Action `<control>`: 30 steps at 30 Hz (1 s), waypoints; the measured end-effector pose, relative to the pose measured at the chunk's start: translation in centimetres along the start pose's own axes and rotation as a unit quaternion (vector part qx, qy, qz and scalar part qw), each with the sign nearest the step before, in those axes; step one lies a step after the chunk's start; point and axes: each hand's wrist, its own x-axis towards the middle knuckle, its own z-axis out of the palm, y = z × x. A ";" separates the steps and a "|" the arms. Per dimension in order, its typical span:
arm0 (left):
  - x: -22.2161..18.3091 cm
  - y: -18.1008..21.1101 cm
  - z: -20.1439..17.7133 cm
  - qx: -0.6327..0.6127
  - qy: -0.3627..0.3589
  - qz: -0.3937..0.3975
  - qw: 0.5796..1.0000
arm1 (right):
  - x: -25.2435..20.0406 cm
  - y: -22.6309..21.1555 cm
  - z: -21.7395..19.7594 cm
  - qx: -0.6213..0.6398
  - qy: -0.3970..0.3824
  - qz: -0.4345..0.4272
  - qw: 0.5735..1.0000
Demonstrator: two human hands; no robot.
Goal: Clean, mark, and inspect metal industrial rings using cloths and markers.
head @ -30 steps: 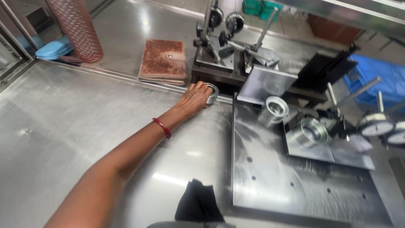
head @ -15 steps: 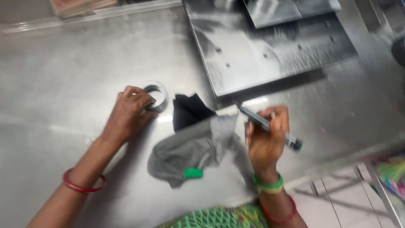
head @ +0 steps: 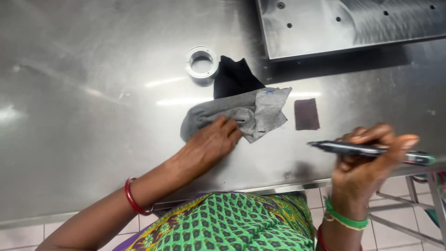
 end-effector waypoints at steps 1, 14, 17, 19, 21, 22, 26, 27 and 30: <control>-0.2 -0.2 -0.1 0.047 0.012 -0.012 0.999 | -0.4 0.3 0.6 0.014 -0.031 0.018 0.999; -0.6 3.8 -4.1 -0.228 0.174 -0.024 0.958 | -2.1 -1.7 6.9 0.036 -0.183 0.067 0.980; -0.8 3.6 -4.4 -0.243 0.180 -0.028 0.953 | -1.9 -1.9 7.3 0.040 -0.171 0.065 0.982; -1.0 3.3 -4.6 -0.242 0.185 -0.025 0.952 | -1.9 -1.7 7.5 0.045 -0.159 0.068 0.984; -1.2 3.1 -4.4 -0.242 0.190 -0.024 0.951 | -2.1 -1.3 7.9 0.050 -0.148 0.073 0.985; -1.3 3.1 -4.1 -0.240 0.194 -0.015 0.951 | -2.3 -1.0 8.2 0.033 -0.154 0.068 0.985; -1.5 3.4 -4.0 -0.223 0.213 -0.036 0.951 | -2.8 0.9 9.8 0.060 -0.202 -0.040 0.977; -1.4 3.5 -3.5 -0.214 0.225 -0.047 0.949 | -3.1 0.5 10.1 0.068 -0.218 -0.042 0.973; -2.5 3.6 -3.4 -0.119 0.287 -0.059 0.949 | -4.3 0.7 11.9 0.026 -0.122 0.090 0.988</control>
